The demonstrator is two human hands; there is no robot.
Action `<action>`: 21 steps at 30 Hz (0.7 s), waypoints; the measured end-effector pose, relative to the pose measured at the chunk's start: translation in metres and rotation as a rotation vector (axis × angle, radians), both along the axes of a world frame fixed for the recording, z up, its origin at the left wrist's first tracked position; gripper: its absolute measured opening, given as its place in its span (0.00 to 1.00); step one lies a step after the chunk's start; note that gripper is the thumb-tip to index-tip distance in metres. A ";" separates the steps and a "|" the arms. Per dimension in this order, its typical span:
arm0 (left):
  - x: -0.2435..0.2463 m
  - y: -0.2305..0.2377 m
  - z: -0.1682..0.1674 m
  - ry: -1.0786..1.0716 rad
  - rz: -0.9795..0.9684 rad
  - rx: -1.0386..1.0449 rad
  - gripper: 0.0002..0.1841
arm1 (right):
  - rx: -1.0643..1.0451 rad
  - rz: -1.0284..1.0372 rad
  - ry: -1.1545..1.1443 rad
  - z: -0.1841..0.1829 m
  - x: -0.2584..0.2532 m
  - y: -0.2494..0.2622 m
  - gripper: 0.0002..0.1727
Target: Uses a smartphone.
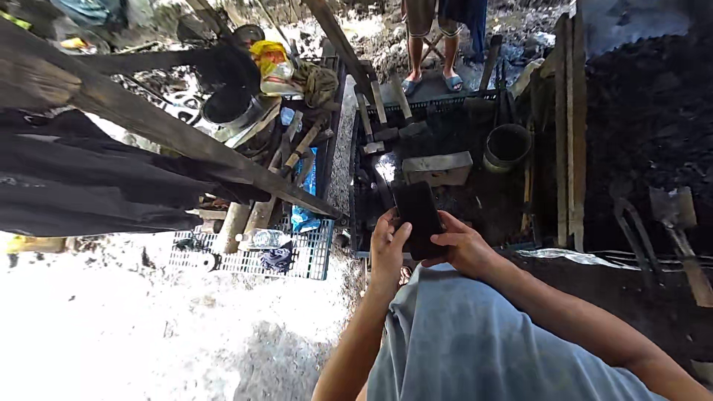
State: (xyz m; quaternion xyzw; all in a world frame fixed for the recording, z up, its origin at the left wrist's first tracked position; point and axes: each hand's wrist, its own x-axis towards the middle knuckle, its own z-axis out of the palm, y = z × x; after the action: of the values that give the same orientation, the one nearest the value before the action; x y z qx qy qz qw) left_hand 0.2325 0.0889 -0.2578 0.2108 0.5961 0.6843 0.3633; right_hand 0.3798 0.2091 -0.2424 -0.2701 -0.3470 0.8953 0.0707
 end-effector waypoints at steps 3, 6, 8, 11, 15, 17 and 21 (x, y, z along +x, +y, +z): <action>-0.005 0.003 0.006 -0.205 0.119 0.006 0.15 | 0.002 0.011 0.017 -0.001 0.000 0.000 0.39; -0.009 0.008 0.010 -0.365 0.179 0.016 0.12 | 0.012 0.031 0.047 -0.003 -0.001 -0.001 0.41; -0.011 0.008 0.007 -0.424 0.171 0.038 0.12 | 0.025 0.045 0.044 -0.003 -0.002 -0.002 0.41; -0.012 0.007 -0.001 -0.484 0.133 0.107 0.11 | 0.042 0.046 0.024 -0.002 -0.003 -0.004 0.41; -0.014 0.004 -0.006 -0.538 0.065 0.141 0.16 | 0.034 0.038 0.008 -0.005 -0.001 -0.005 0.40; -0.015 0.002 -0.008 -0.546 0.042 0.142 0.16 | 0.031 0.043 0.013 -0.005 0.000 -0.006 0.39; -0.014 -0.002 -0.009 -0.533 0.022 0.154 0.16 | 0.029 0.041 0.012 -0.007 0.001 -0.009 0.39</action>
State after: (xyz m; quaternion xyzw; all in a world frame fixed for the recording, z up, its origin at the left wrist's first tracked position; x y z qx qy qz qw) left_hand 0.2183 0.0871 -0.2673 0.0437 0.4279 0.7628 0.4828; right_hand 0.3812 0.1996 -0.2494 -0.2564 -0.3648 0.8932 0.0582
